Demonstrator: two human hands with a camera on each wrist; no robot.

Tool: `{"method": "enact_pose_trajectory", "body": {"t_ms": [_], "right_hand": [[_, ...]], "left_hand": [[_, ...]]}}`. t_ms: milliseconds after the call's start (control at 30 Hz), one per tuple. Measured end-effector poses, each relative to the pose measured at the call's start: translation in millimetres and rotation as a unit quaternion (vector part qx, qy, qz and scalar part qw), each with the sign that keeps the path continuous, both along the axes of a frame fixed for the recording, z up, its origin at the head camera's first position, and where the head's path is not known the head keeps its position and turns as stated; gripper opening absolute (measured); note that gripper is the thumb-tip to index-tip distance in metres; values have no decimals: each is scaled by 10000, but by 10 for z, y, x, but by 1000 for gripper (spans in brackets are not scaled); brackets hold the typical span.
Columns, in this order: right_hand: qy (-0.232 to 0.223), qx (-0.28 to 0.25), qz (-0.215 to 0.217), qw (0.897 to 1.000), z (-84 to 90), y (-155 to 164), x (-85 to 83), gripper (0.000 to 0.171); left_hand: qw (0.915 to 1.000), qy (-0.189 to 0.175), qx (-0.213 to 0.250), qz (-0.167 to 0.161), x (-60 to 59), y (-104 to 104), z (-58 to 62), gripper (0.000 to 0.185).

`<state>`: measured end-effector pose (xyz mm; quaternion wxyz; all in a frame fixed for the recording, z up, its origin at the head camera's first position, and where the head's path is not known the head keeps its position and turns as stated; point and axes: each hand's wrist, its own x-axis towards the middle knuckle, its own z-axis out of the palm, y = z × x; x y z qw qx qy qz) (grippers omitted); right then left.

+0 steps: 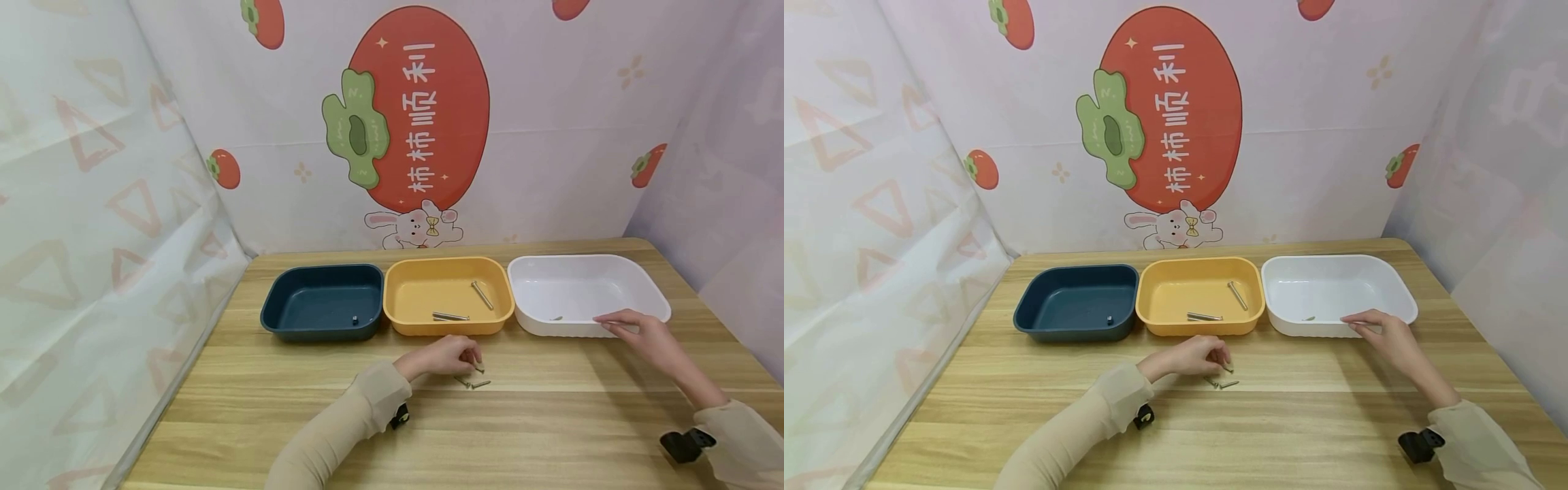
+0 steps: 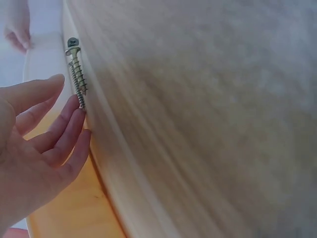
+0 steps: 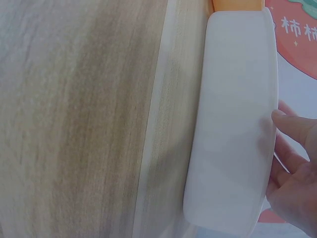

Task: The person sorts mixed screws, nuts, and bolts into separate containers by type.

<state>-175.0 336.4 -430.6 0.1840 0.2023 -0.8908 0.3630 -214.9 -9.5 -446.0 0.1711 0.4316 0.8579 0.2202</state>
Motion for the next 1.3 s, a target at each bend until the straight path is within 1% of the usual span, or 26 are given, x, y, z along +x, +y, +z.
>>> {"method": "enact_pose_trajectory", "body": {"t_ms": [333,433,533,700,833,1033,1133,1300], "right_hand": [[-8,88,-47,10000,19,-7,4,13],[-1,118,-66,9999,19,-5,5,13],[-9,151,-94,9998,18,-3,8,13],[-108,181,-159,9997,24,4,16,12],[-160,136,-190,9996,27,14,19,12],[-104,98,-157,9998,12,20,20,13],[-58,105,-143,9998,8,15,18,13],[-107,120,-107,9998,9,8,12,13]], "left_hand": [[9981,466,-385,-143,14,23,-5,9],[9979,501,-391,-138,15,24,-10,8],[9982,454,-367,-115,16,30,-16,8],[9981,466,-382,-114,25,43,-16,7],[9972,598,-403,-176,20,53,-35,6],[9955,788,-467,-251,17,69,-61,5],[9959,738,-454,-272,16,67,-55,6],[9980,480,-347,-199,23,55,-32,7]]}}
